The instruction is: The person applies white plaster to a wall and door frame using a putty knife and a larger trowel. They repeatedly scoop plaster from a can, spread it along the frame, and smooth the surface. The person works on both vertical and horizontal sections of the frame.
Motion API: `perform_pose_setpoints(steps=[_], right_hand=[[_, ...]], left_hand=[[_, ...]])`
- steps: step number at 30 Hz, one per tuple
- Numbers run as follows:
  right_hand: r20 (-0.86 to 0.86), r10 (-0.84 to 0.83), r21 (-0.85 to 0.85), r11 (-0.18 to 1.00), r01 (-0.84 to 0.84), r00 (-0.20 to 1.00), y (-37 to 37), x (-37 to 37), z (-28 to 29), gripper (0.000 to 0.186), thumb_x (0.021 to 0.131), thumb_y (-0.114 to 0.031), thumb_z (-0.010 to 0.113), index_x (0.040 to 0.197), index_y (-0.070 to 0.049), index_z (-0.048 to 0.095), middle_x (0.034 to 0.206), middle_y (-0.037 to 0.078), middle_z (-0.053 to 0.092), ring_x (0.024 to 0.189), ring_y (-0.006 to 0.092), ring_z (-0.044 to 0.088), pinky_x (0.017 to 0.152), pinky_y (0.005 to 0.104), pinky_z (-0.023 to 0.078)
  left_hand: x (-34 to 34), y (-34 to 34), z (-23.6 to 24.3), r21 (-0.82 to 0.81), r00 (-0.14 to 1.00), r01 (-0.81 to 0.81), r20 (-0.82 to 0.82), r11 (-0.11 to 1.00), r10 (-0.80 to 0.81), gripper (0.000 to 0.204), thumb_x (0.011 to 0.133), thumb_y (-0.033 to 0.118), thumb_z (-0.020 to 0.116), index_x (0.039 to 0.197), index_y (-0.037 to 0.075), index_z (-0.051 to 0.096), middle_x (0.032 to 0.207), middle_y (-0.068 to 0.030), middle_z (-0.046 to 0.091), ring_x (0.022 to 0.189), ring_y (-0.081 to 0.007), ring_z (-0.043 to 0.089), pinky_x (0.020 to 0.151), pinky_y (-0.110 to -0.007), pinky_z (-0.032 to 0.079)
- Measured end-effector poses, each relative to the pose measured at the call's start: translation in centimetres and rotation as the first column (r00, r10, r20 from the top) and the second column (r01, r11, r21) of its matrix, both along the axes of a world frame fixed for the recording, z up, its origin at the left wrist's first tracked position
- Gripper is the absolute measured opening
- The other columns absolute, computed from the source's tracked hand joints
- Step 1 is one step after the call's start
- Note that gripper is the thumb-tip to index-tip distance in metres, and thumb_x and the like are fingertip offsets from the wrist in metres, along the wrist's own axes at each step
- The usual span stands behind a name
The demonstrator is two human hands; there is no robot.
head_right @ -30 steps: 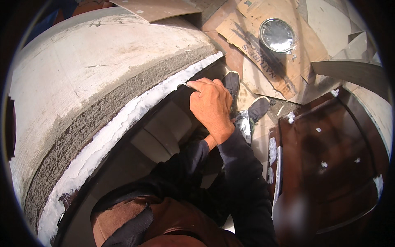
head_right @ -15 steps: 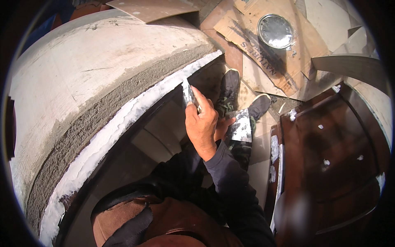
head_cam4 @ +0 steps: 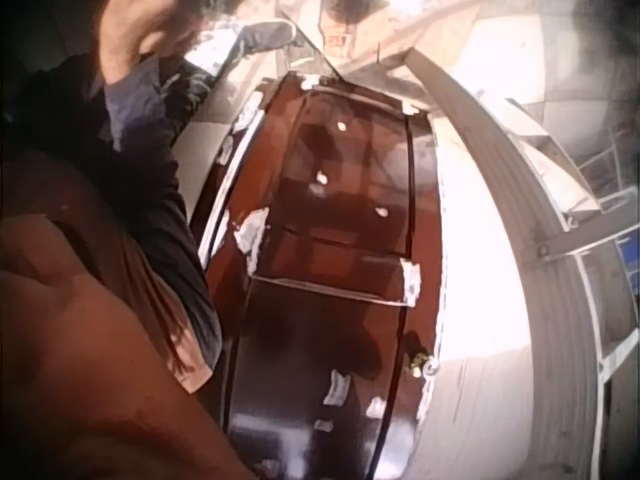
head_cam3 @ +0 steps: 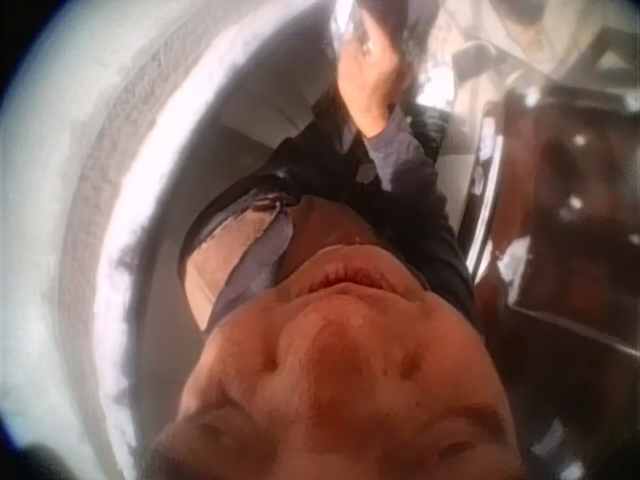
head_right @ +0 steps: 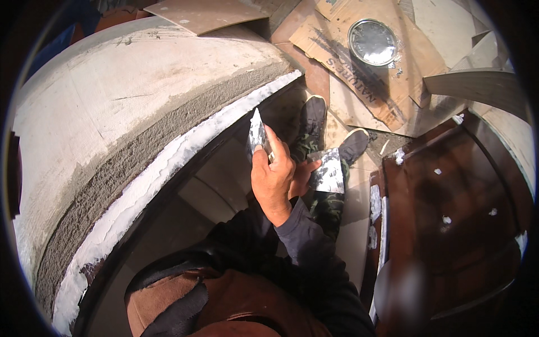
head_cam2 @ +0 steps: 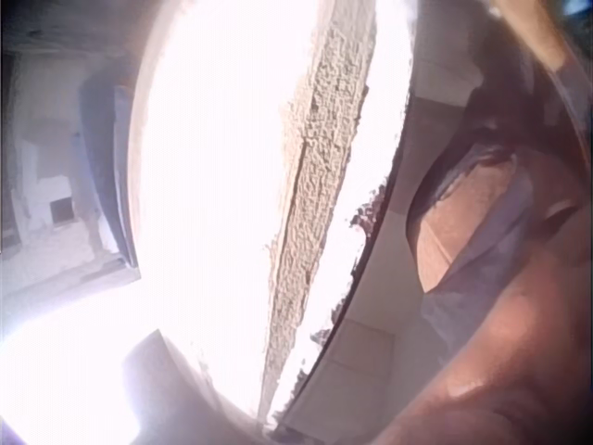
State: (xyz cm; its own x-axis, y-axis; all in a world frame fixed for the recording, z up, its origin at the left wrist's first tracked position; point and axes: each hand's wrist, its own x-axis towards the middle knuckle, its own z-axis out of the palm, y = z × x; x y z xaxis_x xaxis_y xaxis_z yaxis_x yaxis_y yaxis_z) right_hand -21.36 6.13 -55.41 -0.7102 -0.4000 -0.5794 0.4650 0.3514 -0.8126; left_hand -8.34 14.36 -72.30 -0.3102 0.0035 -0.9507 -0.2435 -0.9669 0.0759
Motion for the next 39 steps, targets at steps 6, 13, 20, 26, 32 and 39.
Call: perform_pose_setpoints(steps=[6,13,20,26,32,39], right_hand=[[-0.302,0.126,-0.053,0.987,-0.149,0.945,-2.6,1.7,0.8,0.048,0.083,0.004,0.061,0.13,0.011,0.055,0.117,0.024,0.064,0.101,0.0393,0.061,0.09,0.0446,0.051],[-0.328,0.14,0.029,0.99,-0.138,0.934,-0.2,-0.2,1.2,0.043,0.08,0.005,0.057,0.122,0.004,0.066,0.113,0.02,0.068,0.101,0.0361,0.064,0.091,0.0412,0.052],[-0.414,0.507,0.15,0.857,-0.493,0.756,-2.1,-6.6,-3.6,0.037,0.078,-0.004,0.054,0.107,-0.006,0.076,0.11,0.01,0.073,0.094,0.0308,0.063,0.09,0.0409,0.051],[-0.453,0.519,-0.029,0.805,-0.593,0.725,-0.8,-7.1,0.4,0.042,0.073,0.003,0.055,0.108,-0.007,0.076,0.107,0.011,0.073,0.094,0.0304,0.064,0.084,0.0369,0.053],[0.142,0.158,-0.248,0.961,-0.119,0.977,0.7,-6.1,-1.6,0.038,0.084,0.001,0.056,0.12,-0.001,0.07,0.101,0.014,0.073,0.089,0.0177,0.066,0.081,0.032,0.052],[0.285,-0.125,-0.12,0.979,0.165,0.95,-1.6,-1.6,-5.1,0.038,0.09,-0.004,0.056,0.127,0.007,0.062,0.098,0.014,0.072,0.086,0.0135,0.064,0.078,0.0293,0.052]], left_hand=[[-0.5,-0.2,-0.7,-0.021,0.999,0.011,-0.037,1.0,-0.011,0.023,0.099,0.015,0.057,0.117,0.001,0.061,0.098,-0.0082,0.071,0.082,-0.0187,0.07,0.077,-0.034,0.058],[-1.4,-1.0,2.3,-0.186,0.996,0.063,-0.052,0.981,-0.074,0.027,0.101,0.021,0.059,0.121,0.003,0.061,0.109,-0.0056,0.069,0.095,-0.0165,0.067,0.085,-0.031,0.054],[-1.1,-1.3,1.5,0.126,0.961,-0.244,-0.101,0.962,0.257,0.032,0.104,0.026,0.057,0.127,0.005,0.058,0.119,-0.0034,0.065,0.108,-0.016,0.062,0.091,-0.03,0.051],[-0.7,-0.3,-0.3,0.069,0.983,-0.165,-0.073,0.984,0.169,0.031,0.103,0.025,0.057,0.127,0.004,0.058,0.117,-0.0037,0.066,0.105,-0.0159,0.063,0.089,-0.03,0.052],[-1.2,0.0,-0.3,0.045,0.989,-0.132,-0.057,0.99,0.135,0.03,0.103,0.023,0.058,0.126,0.004,0.059,0.114,-0.004,0.066,0.102,-0.0159,0.064,0.087,-0.03,0.053],[-0.9,0.2,-0.1,0.032,0.994,-0.101,-0.032,0.994,0.102,0.029,0.103,0.022,0.058,0.125,0.004,0.059,0.112,-0.0044,0.067,0.099,-0.0158,0.065,0.085,-0.03,0.053]])
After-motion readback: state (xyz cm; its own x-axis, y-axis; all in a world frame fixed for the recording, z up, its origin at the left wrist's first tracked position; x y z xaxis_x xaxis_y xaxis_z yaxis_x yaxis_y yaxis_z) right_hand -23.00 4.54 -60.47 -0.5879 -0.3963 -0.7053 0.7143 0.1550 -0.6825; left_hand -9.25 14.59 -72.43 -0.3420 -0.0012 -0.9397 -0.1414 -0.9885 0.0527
